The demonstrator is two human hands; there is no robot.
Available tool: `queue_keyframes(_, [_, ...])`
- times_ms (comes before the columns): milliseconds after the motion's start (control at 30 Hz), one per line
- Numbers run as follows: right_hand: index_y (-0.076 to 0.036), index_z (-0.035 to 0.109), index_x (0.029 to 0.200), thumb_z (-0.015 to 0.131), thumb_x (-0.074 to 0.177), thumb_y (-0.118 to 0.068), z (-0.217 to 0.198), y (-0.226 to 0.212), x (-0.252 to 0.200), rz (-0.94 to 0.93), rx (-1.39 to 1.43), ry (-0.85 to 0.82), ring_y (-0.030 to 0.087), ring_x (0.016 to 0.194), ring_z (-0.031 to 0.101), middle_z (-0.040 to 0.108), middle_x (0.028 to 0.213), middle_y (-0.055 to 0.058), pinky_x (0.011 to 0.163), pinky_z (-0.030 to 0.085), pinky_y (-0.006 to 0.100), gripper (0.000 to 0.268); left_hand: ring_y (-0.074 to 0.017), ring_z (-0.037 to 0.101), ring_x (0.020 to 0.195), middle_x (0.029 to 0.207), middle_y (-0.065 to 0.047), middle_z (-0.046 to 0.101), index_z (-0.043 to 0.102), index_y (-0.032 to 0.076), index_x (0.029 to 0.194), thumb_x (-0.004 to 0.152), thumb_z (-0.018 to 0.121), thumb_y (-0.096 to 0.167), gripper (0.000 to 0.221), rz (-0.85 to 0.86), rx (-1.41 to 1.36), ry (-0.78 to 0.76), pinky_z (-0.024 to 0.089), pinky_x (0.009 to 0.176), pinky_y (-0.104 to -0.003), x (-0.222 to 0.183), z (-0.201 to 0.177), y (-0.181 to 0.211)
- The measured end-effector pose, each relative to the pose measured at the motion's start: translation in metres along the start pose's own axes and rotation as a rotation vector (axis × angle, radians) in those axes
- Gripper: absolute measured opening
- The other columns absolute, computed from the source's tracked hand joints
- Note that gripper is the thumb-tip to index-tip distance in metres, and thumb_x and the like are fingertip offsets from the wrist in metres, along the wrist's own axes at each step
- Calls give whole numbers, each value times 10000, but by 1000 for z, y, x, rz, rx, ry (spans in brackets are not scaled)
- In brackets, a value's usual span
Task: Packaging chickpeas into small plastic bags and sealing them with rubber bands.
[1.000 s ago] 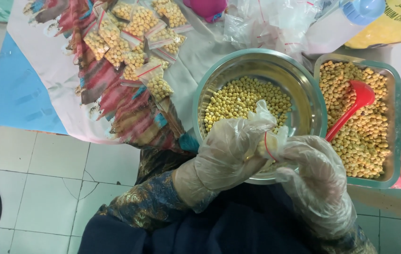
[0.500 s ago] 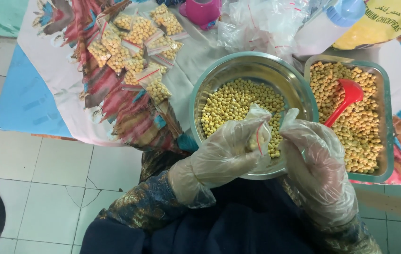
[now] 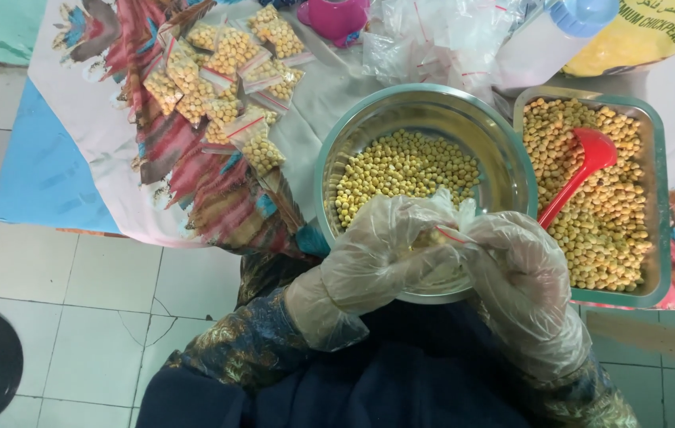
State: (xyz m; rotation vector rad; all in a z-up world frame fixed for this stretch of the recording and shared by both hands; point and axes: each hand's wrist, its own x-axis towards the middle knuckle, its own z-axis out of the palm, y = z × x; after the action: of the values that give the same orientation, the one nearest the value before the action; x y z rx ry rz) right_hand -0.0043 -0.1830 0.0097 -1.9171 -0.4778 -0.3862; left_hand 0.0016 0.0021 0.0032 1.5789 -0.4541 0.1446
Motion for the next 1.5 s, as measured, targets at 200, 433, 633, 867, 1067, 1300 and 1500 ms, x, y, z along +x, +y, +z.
queue_keyframes(200, [30, 751, 975, 869, 781, -48, 6, 7, -6, 14, 100, 62, 274, 951, 701, 677, 996, 184, 907, 558, 359, 240, -265, 748, 991, 1041, -140, 732, 707, 117, 1215, 889, 809, 172, 346, 21, -62, 28, 630, 876, -389, -3, 5, -8])
queue_keyframes(433, [-14, 783, 943, 906, 742, -49, 11, -2, 1, -38, 9, 12, 334, 931, 717, 711, 966, 189, 889, 562, 398, 239, -311, 732, 1049, 1102, -152, 712, 742, 108, 1117, 921, 792, 145, 205, 55, -102, 61, 612, 931, -424, -13, 12, -26])
queue_keyframes(633, [-29, 771, 949, 886, 772, -51, 8, -2, 4, -48, -23, -22, 315, 915, 708, 709, 963, 169, 881, 557, 390, 213, -313, 739, 1031, 1084, -155, 705, 751, 87, 1081, 937, 774, 133, 153, 80, -49, 104, 614, 923, -421, -13, 7, -25])
queue_keyframes(867, [-34, 736, 979, 845, 814, -57, -3, 0, 5, -53, -49, -108, 289, 887, 685, 695, 950, 143, 863, 542, 385, 200, -335, 759, 1009, 1055, -182, 739, 745, 65, 1090, 976, 721, 147, 142, -12, -176, 71, 632, 894, -434, -9, 2, -6])
queue_keyframes(1067, [-38, 708, 1003, 812, 847, -62, -4, -2, 9, -59, -70, -177, 269, 864, 666, 685, 940, 121, 849, 530, 381, 189, -194, 498, 582, 692, -27, 504, 667, 48, 963, 1052, 585, 192, 188, 221, 39, -54, 385, 556, -367, 4, -17, 9])
queue_keyframes(1300, [-42, 680, 1027, 779, 881, -67, -7, -8, 13, -71, -92, -238, 248, 841, 647, 674, 929, 100, 835, 518, 376, 179, -360, 749, 1019, 1045, -164, 700, 730, 66, 1092, 942, 757, 142, 171, 94, -43, 117, 629, 917, -450, -2, 8, 8])
queue_keyframes(1500, [-46, 651, 1051, 746, 914, -72, -15, -15, 12, -89, -116, -301, 227, 819, 628, 663, 919, 78, 820, 506, 372, 168, -369, 743, 1008, 1010, -172, 693, 726, 54, 1066, 948, 753, 146, 152, 63, -102, 131, 605, 927, -461, -9, 1, 3])
